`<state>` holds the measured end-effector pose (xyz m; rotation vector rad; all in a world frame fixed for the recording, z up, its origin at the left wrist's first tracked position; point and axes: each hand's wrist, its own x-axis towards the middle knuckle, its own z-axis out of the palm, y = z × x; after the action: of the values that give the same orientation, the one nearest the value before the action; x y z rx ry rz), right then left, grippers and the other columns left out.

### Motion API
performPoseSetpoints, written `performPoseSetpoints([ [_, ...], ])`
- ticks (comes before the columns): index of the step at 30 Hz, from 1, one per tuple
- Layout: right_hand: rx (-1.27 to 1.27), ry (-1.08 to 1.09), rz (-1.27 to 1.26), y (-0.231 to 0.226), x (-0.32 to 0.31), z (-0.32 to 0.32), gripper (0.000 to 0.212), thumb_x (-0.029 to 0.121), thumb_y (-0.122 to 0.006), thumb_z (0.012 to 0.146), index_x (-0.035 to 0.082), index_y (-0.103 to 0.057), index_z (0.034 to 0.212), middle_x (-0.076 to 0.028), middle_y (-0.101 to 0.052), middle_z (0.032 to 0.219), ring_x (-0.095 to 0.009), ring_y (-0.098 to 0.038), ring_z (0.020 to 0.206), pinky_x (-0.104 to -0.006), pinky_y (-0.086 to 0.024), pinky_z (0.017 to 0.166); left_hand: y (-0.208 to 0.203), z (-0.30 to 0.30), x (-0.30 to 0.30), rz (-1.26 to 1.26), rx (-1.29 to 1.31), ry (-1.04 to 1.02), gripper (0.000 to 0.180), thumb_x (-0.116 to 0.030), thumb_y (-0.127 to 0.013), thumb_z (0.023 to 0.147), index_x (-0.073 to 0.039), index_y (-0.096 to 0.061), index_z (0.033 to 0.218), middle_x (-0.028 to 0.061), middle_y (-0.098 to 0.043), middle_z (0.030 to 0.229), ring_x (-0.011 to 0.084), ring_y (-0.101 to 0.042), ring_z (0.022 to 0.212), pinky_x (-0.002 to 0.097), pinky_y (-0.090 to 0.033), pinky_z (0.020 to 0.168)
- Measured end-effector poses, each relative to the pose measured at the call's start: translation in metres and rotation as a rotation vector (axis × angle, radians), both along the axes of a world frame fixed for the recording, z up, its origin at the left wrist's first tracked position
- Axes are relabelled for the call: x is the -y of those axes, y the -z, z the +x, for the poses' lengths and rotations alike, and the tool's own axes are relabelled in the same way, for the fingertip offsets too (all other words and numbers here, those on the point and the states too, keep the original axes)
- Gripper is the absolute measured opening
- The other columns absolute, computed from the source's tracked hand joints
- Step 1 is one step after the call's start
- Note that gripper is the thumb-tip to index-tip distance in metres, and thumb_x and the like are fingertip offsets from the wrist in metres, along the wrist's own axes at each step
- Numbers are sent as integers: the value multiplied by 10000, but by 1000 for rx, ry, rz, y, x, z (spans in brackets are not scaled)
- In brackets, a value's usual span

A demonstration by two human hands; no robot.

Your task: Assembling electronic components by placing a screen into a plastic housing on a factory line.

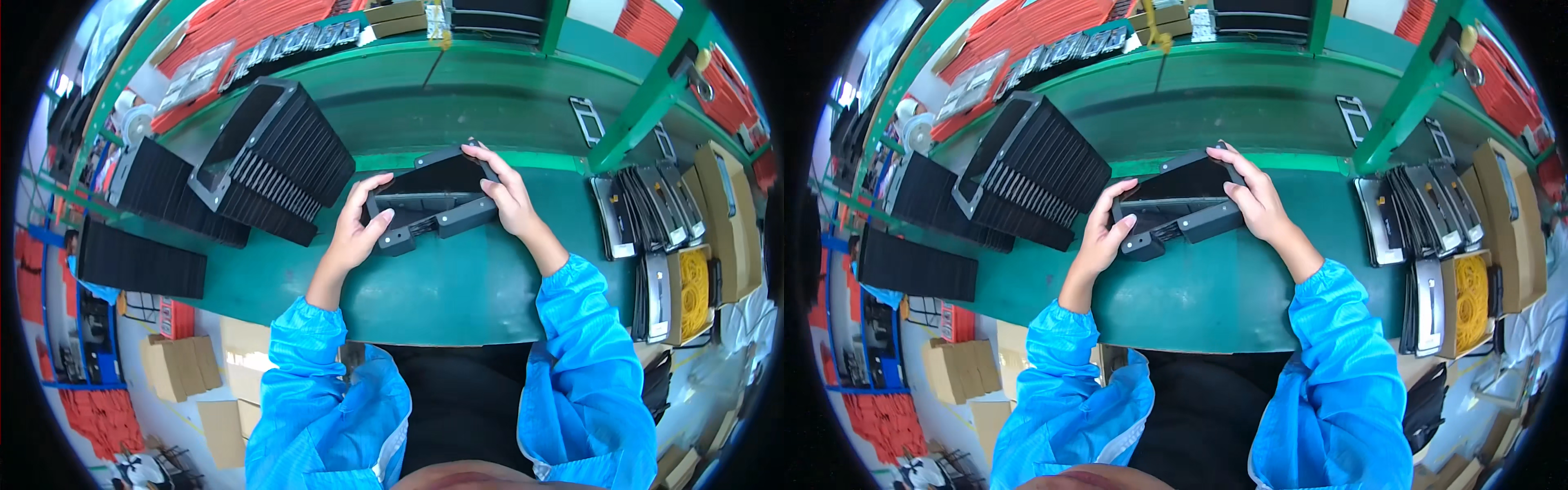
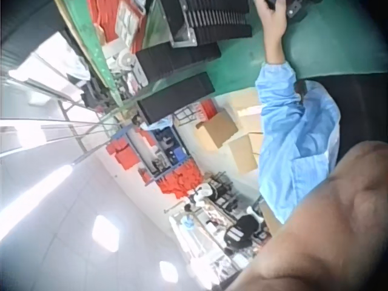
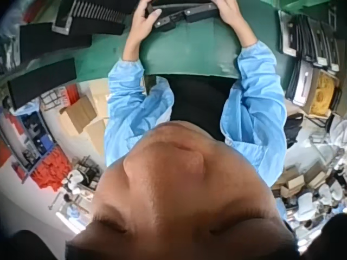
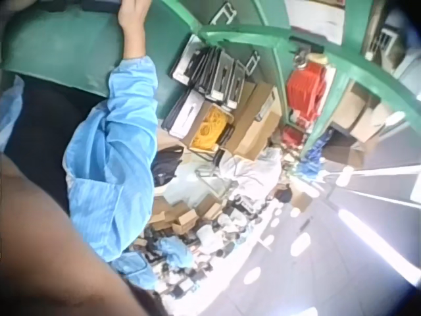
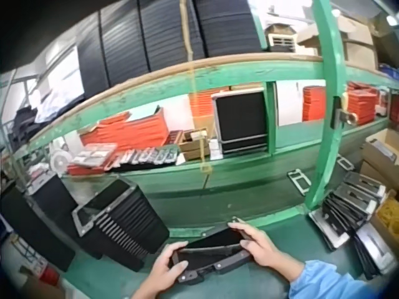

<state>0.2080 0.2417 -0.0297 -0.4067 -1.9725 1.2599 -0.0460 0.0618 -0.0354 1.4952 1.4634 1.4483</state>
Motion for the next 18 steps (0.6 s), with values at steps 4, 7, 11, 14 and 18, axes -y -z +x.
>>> performPoseSetpoints([
  [4, -29, 16, -25, 3, 4, -5, 640, 162, -463, 842, -66, -572, 1431, -244, -521, 1550, -342, -338, 1563, -409, -201, 1278, -3, 6, -1, 17, -51, 13, 607, -118, -651, 905, -36, -483, 1483, 144, -518, 1450, 262, -496, 1381, 377, -353, 1179],
  [7, -58, -25, -54, 4, 3, -5, 643, 169, -457, 844, -72, -573, 1429, -263, -507, 1557, -345, -318, 1571, -407, -186, 1280, -3, 7, 0, 25, -5, 22, 584, -82, -654, 889, -58, -501, 1452, 154, -515, 1367, 291, -509, 1335, 391, -360, 1168],
  [11, -45, -36, -81, -3, 6, -10, 624, 180, -454, 845, -65, -603, 1399, -264, -514, 1551, -342, -378, 1536, -409, -235, 1262, -4, 4, 1, 96, -97, 37, 586, -95, -666, 883, -55, -501, 1443, 166, -510, 1376, 314, -514, 1331, 396, -371, 1159],
  [14, -43, 8, -119, 0, -10, 9, 599, 183, -456, 862, -52, -613, 1390, -256, -538, 1530, -324, -484, 1434, -404, -326, 1200, -6, 3, 2, 82, -139, 39, 629, -104, -673, 876, -55, -480, 1473, 184, -498, 1381, 330, -502, 1351, 408, -372, 1166],
  [18, -191, 241, -247, -21, -51, 30, 541, 204, -461, 950, -24, -577, 1427, -234, -605, 1454, -243, -653, 1104, -357, -494, 970, -10, 10, 1, 98, -141, 10, 649, -112, -671, 880, -68, -488, 1500, 203, -459, 1423, 354, -485, 1377, 436, -384, 1172],
])
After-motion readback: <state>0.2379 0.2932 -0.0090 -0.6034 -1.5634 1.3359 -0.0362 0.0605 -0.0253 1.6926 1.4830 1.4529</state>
